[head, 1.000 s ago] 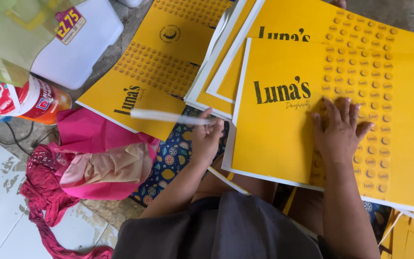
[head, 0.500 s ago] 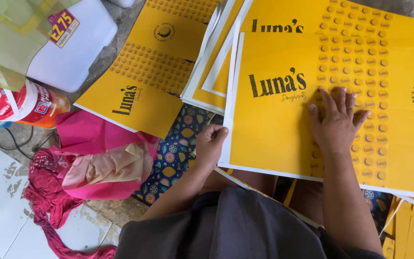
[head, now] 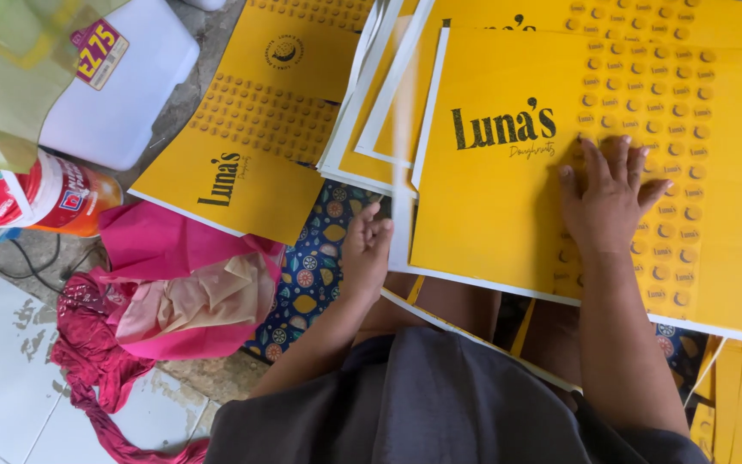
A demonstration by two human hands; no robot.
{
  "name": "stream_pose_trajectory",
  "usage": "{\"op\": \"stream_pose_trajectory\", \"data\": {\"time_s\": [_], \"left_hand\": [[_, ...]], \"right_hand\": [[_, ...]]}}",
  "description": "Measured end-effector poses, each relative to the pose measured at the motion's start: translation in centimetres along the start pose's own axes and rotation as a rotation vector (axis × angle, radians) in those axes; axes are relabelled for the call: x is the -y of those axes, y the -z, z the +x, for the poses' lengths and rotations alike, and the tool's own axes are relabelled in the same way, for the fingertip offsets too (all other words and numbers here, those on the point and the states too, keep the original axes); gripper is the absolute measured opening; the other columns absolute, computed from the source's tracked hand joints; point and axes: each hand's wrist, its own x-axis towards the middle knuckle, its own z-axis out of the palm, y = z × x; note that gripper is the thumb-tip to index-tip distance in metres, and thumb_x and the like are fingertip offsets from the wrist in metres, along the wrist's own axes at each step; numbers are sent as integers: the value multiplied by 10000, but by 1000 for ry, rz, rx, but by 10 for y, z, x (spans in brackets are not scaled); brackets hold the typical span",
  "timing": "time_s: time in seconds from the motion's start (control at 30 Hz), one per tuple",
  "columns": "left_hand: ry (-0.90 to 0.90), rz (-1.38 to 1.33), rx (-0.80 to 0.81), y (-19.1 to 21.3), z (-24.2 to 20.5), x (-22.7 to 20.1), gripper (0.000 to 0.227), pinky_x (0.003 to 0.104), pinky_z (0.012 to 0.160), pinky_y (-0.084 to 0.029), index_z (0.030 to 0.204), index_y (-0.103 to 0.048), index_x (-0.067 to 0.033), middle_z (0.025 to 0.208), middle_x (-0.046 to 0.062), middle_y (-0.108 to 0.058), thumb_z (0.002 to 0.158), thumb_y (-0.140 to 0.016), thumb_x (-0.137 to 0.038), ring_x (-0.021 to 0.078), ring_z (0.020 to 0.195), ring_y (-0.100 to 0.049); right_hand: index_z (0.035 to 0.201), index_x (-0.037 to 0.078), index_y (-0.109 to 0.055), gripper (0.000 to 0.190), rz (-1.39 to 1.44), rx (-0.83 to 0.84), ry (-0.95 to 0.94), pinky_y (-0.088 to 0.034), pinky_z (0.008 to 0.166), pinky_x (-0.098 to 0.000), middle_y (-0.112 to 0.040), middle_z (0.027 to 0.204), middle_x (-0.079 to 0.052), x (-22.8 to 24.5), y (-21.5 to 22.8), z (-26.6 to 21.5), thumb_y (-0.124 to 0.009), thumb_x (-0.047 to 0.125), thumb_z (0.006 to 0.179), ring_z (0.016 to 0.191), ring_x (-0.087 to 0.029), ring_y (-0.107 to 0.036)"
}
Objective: Trimming the edges of printed paper sheets using a manual cutter
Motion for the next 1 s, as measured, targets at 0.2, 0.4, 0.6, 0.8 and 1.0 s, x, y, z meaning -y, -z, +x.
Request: {"op": "stream_pose_trajectory", "data": {"time_s": [0.2,0.4,0.6,0.8,1.0], "left_hand": [[-724,472,-28,0,-7,-41,387,466,1104,-536,1360,-579,-34,1370,174,-594,1032,-650,-228,346,1319,-579],[-968,550,25,-38,55,-44,406,426,1096,-491,1339,-682,-174,1420,80,-591,951,-777,-248,305,1307,-585],[-664,1149,397,-105,79,-82,663,527,1306,-188,1621,-331,-238,1717,98,-142,1073,-562,-530,323,1588,-146],[-514,1449,569,-133,92,-67,767,582,1262,3,1665,-150,-259,1728,62,-5,1037,-246,-690,301,1587,37],[-506,1526,595,-134,91,-69,771,603,1262,-6,1673,-82,-261,1728,68,43,1045,-192,-694,309,1584,72]], "right_hand": [[1219,-17,-641,207,726,-168,-25,-578,1093,-441,-687,1290,-215,44,81,-66,-531,153,1178,1278,-317,-675],[1050,-96,-787,432,1322,722,-281,-678,630,-429,-820,924,-280,57,31,-171,-622,287,937,676,-292,-816],[1330,-50,-642,605,1411,788,-894,-532,626,-343,-745,1080,-203,55,-12,-170,-393,442,1082,687,-233,-646],[1125,35,-689,390,1454,560,-957,-511,603,-322,-746,1021,-113,59,-17,-170,-511,380,1081,698,-199,-633],[998,-1,-685,286,1502,413,-861,-532,599,-354,-743,948,-176,56,-29,-174,-572,255,1061,668,-249,-658]]}}
